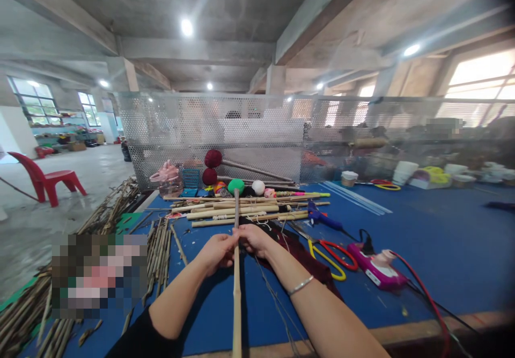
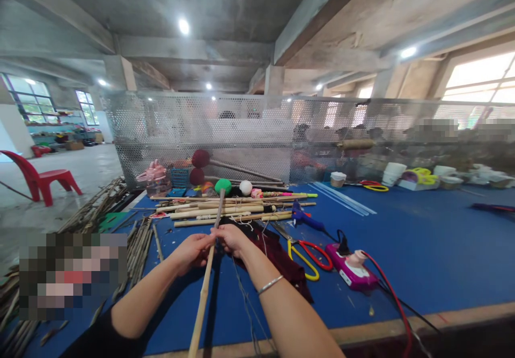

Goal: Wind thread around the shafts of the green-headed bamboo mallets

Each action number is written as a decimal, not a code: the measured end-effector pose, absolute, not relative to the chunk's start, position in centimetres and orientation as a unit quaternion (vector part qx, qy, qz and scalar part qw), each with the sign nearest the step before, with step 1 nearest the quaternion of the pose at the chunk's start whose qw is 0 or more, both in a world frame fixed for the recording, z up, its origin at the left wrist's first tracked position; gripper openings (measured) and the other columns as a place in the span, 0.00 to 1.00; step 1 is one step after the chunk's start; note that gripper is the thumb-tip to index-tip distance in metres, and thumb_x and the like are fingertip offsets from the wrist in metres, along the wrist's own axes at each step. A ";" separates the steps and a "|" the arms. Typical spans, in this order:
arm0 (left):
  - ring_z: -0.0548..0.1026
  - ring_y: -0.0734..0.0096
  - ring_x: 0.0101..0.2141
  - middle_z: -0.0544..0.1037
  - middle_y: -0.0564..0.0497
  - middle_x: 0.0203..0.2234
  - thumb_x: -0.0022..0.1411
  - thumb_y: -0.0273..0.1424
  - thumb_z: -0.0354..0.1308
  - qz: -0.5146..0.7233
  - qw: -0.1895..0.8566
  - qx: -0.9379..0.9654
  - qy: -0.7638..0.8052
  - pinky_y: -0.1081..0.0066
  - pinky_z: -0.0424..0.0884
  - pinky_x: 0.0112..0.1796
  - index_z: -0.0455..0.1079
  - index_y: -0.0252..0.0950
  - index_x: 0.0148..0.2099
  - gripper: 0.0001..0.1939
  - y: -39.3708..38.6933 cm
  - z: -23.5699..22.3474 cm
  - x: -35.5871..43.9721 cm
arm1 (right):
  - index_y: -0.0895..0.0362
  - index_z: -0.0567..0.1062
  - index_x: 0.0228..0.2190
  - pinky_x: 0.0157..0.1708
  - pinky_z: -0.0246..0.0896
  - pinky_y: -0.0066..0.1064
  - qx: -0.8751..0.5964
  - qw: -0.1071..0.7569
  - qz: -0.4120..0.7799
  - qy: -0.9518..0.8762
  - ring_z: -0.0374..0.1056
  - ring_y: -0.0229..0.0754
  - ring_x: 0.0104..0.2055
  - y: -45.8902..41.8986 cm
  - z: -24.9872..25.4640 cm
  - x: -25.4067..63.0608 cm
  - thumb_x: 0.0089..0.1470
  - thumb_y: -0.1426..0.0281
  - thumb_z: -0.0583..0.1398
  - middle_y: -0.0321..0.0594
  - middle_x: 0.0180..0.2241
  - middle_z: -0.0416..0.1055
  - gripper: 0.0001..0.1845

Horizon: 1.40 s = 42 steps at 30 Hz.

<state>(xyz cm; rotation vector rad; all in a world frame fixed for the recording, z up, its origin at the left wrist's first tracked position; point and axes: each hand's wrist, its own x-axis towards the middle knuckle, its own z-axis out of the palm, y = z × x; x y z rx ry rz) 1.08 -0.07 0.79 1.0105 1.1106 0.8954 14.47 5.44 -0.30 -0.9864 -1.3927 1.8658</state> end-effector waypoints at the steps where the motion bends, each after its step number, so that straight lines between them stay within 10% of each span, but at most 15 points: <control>1: 0.61 0.83 0.14 0.65 0.56 0.14 0.43 0.44 0.61 0.401 0.609 0.462 0.505 0.79 0.58 0.17 0.62 0.32 0.25 0.20 0.0 0.6 1.1 | 0.58 0.60 0.19 0.09 0.27 0.21 -0.386 0.303 0.689 -0.533 0.36 0.25 0.09 5.4 -0.5 14.3 0.43 0.62 0.60 0.23 0.08 0.47 0.16; 25: 0.71 0.76 0.22 0.74 0.46 0.24 0.47 0.40 0.59 0.370 0.662 0.434 0.487 0.78 0.64 0.22 0.66 0.30 0.30 0.16 -0.2 1.4 0.8 | 0.59 0.63 0.22 0.10 0.25 0.20 -0.342 0.262 0.734 -0.525 0.35 0.24 0.10 5.1 -0.2 14.9 0.40 0.61 0.62 0.23 0.10 0.49 0.16; 32: 0.65 0.77 0.15 0.67 0.55 0.12 0.40 0.46 0.60 0.362 0.514 0.548 0.552 0.76 0.61 0.19 0.61 0.33 0.23 0.20 0.0 0.9 0.5 | 0.58 0.61 0.19 0.09 0.26 0.21 -0.398 0.297 0.681 -0.538 0.36 0.25 0.10 5.2 -0.8 14.4 0.41 0.60 0.62 0.23 0.08 0.47 0.17; 42: 0.63 0.82 0.17 0.67 0.55 0.17 0.41 0.44 0.61 0.362 0.649 0.459 0.487 0.78 0.62 0.21 0.63 0.32 0.26 0.20 -0.2 1.5 0.4 | 0.59 0.62 0.21 0.10 0.26 0.20 -0.352 0.293 0.719 -0.524 0.35 0.24 0.10 5.2 -0.3 14.3 0.41 0.61 0.62 0.22 0.09 0.46 0.16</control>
